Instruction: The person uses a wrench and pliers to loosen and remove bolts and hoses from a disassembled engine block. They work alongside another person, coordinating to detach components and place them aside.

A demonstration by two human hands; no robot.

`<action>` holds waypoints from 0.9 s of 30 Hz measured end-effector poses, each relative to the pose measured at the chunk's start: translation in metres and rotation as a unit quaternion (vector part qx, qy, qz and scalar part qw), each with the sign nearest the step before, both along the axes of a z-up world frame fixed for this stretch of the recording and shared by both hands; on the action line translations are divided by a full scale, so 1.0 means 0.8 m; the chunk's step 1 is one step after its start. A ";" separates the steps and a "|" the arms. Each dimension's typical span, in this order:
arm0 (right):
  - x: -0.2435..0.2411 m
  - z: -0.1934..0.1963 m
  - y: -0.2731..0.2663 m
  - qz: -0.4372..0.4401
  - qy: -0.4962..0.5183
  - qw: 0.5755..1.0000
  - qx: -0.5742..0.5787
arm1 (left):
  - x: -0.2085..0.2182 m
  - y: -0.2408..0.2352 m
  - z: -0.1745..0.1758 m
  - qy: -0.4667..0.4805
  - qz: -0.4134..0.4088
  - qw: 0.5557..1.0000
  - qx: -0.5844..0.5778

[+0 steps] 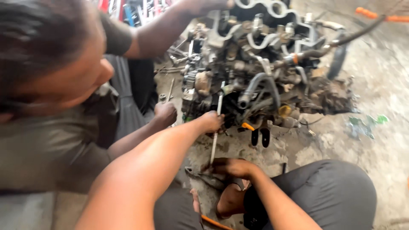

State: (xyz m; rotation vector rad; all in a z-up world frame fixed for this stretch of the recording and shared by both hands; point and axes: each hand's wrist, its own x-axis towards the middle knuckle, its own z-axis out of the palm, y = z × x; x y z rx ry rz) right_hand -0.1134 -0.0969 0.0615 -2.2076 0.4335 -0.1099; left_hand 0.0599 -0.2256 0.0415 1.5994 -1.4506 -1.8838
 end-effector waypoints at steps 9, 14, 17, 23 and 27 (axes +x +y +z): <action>0.017 0.049 0.000 -0.140 0.173 0.953 0.206 | 0.019 0.009 0.033 -0.038 -0.052 0.997 0.046; 0.022 0.028 -0.003 -0.182 0.233 0.951 0.092 | 0.013 0.033 0.038 -0.217 -0.389 0.886 0.131; 0.010 0.046 -0.008 -0.251 0.193 0.928 0.197 | 0.021 0.034 0.023 -0.176 -0.369 0.907 0.101; -0.007 0.003 -0.030 -0.264 0.078 0.944 0.180 | 0.046 0.040 0.034 -0.130 -0.320 0.936 0.066; 0.014 -0.071 -0.001 -0.096 0.024 0.968 0.230 | 0.046 0.040 0.030 -0.064 -0.278 0.950 0.125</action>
